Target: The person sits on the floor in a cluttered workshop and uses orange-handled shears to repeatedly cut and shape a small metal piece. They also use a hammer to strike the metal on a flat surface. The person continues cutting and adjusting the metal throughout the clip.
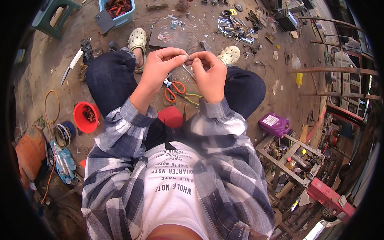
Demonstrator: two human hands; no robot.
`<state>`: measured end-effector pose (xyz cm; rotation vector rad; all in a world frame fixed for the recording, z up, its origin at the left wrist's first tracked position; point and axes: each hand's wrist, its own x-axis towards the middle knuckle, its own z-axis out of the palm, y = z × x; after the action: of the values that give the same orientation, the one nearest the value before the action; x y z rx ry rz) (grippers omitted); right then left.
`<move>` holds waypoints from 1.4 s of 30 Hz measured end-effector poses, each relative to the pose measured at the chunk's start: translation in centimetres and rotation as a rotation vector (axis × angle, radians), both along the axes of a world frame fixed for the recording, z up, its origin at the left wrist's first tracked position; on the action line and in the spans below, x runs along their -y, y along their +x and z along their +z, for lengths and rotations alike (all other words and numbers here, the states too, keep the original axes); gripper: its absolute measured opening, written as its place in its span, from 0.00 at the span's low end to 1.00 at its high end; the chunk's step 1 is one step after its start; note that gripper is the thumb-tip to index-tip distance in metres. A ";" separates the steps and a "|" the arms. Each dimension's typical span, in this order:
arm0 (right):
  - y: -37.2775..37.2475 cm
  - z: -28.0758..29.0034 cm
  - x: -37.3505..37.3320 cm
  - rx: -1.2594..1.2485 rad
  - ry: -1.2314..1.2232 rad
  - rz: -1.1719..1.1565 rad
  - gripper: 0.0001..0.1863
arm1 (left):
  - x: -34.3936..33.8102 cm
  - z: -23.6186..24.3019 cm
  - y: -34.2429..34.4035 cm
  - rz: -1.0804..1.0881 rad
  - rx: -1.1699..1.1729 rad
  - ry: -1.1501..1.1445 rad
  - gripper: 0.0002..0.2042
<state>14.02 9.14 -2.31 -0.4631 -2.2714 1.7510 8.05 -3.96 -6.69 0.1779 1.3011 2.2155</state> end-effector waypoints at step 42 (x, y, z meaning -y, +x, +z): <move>-0.4 -1.4 -0.1 -0.055 0.506 0.013 0.06 | -0.3 -1.7 -0.1 -0.073 0.333 0.137 0.06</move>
<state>13.63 9.23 -3.72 -0.2912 -2.5527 1.1079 7.98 -3.64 -8.36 -0.0889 0.9502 2.1600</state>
